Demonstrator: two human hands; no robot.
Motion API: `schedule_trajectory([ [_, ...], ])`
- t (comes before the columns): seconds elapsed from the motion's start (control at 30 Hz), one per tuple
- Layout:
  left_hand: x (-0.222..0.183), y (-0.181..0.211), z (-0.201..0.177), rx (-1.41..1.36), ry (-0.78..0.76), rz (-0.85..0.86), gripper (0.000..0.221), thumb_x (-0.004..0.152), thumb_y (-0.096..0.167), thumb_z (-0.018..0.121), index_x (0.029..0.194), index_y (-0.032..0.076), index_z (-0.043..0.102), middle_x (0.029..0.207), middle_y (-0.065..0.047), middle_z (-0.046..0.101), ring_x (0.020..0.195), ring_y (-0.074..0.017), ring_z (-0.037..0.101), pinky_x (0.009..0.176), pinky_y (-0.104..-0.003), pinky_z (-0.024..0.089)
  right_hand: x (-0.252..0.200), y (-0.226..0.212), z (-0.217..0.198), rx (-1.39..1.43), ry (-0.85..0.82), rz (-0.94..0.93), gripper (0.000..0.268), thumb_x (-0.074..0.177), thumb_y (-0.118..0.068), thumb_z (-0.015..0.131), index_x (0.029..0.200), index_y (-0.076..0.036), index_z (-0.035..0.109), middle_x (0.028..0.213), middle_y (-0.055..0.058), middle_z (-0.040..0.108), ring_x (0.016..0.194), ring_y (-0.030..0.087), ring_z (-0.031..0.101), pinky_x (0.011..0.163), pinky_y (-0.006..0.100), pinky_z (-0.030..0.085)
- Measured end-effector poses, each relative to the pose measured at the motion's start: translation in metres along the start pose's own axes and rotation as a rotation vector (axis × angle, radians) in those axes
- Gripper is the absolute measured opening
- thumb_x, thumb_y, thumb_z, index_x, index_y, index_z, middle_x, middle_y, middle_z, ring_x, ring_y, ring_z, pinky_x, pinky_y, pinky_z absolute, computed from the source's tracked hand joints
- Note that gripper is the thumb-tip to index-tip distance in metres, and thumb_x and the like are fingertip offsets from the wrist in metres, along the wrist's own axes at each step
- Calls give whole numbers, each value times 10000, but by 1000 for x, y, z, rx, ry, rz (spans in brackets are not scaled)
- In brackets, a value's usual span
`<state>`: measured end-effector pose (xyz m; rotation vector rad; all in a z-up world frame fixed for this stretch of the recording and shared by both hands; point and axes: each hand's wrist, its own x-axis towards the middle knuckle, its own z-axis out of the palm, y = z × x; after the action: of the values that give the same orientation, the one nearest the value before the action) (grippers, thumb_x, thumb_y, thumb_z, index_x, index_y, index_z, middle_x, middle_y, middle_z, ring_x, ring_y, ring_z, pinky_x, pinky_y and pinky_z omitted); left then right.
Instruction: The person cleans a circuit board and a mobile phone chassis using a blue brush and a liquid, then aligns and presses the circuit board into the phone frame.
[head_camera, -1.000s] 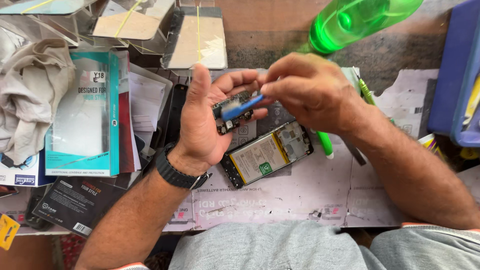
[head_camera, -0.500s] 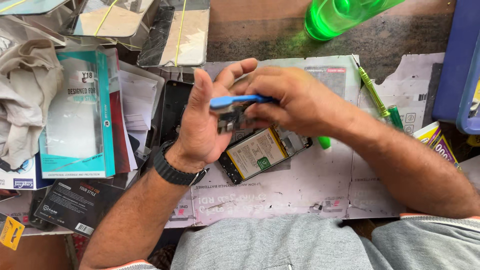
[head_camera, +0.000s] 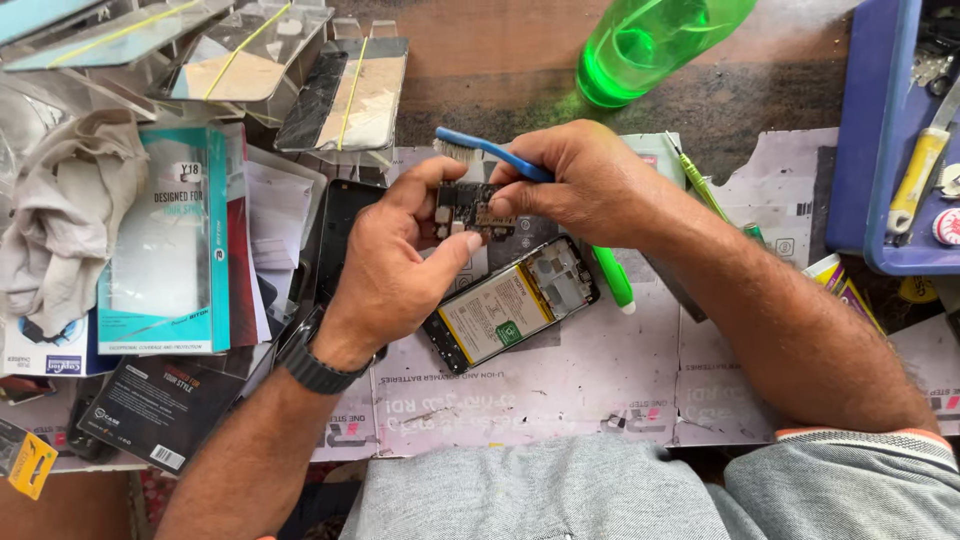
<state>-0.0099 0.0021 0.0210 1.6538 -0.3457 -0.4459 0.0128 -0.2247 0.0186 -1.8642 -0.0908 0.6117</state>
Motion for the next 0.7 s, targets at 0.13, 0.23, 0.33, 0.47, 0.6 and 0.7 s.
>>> schedule_trajectory([
  [0.13,-1,3,-7,82,-80,26,621,876,-20,762,1429,-28,478,1090,-75,740,999,-102,730,877,-259,620,1,4,-1,29,-38,25,166,861,-198,806,959,-70,767,779,-24,724,743,48,603,674,262,523],
  [0.23,-1,1,-10,23,-125,12,715,831,2,816,1440,-36,444,1120,-95,726,1014,-112,721,894,-265,611,1,6,0,90,-57,49,186,858,-202,814,970,-62,767,789,-17,719,745,53,601,677,265,525],
  [0.33,-1,-2,-12,60,-90,11,658,853,5,829,1417,-34,492,1073,-93,751,993,-112,726,877,-261,619,2,4,2,39,-20,6,268,863,-204,814,1071,-60,725,839,7,723,773,79,634,690,274,537],
  [0.47,-3,0,-19,76,-49,42,616,868,23,839,1386,-26,510,1056,-73,762,970,-95,732,845,-237,626,-11,2,-2,-403,205,-437,320,984,-154,757,1255,-63,615,1016,96,676,912,205,665,772,363,536],
  [0.6,0,0,-23,43,11,-48,595,842,42,844,1343,3,526,933,-34,753,832,-48,707,713,-193,592,-6,2,-11,-689,151,-694,229,976,-128,733,1186,-101,649,960,105,694,882,283,688,723,428,545],
  [0.7,-2,-4,-25,163,28,-36,550,841,27,862,1307,16,569,864,-28,736,723,-49,643,601,-200,513,-4,9,-11,-857,283,-767,311,959,-84,740,1254,-86,641,1059,104,731,922,286,706,758,444,543],
])
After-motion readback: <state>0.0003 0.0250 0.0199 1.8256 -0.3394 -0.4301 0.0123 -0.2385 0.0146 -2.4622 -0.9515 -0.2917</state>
